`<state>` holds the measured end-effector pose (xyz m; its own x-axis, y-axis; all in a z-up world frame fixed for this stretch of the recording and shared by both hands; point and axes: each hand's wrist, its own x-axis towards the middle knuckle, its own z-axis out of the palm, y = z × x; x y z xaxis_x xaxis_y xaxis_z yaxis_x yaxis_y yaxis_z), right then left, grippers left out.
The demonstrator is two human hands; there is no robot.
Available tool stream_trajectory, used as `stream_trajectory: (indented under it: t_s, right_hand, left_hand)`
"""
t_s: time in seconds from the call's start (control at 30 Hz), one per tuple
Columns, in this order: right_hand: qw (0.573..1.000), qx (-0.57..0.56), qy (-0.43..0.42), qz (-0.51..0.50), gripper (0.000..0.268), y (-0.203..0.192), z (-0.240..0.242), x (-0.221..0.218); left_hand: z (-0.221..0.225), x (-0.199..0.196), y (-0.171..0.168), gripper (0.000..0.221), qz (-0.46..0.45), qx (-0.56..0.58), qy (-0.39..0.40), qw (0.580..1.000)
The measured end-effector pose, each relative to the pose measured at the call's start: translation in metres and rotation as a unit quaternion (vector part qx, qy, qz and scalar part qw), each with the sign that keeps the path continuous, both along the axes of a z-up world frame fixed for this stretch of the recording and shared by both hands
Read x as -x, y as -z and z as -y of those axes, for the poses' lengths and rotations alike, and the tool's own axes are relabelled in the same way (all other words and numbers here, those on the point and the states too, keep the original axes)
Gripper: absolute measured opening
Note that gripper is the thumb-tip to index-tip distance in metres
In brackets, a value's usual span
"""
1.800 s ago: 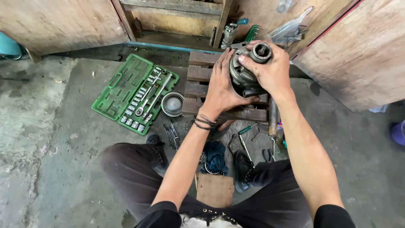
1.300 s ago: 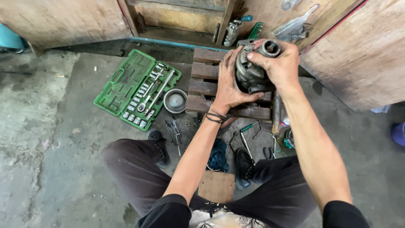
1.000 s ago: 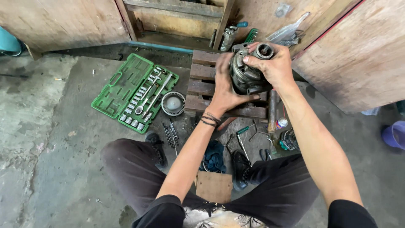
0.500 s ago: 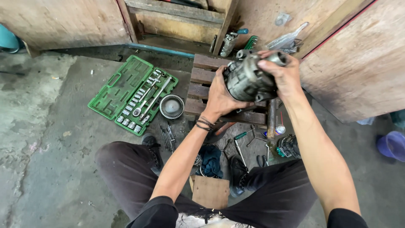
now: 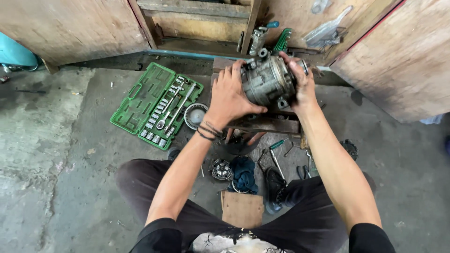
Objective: Disassembling an automotive AC compressor using a hammer and manual prying
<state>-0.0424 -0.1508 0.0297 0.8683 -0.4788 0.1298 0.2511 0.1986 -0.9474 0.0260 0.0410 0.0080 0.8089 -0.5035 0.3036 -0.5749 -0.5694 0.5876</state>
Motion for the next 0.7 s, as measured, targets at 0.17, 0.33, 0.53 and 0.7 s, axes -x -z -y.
stream_trajectory:
  t_s: [0.17,0.33,0.53,0.7]
  right_hand:
    - [0.999,-0.010,0.030,-0.013,0.036,0.008,0.003,-0.001]
    - [0.997,-0.063,0.030,-0.027,0.038,0.004,-0.002,0.012]
    - [0.975,-0.215,0.014,-0.058,0.043,0.038,0.007,0.017]
    - [0.987,0.054,0.111,-0.103,0.046,0.095,0.044,0.016]
  left_hand:
    - [-0.002,-0.019,-0.011,0.130,-0.019,-0.033,0.039,0.999]
    - [-0.004,-0.049,-0.028,0.128,-0.091,-0.082,0.117,0.985]
    - [-0.002,-0.083,-0.032,0.125,-0.199,-0.072,0.202,0.956]
    - [0.002,-0.106,-0.026,0.118,-0.264,-0.028,0.296,0.918]
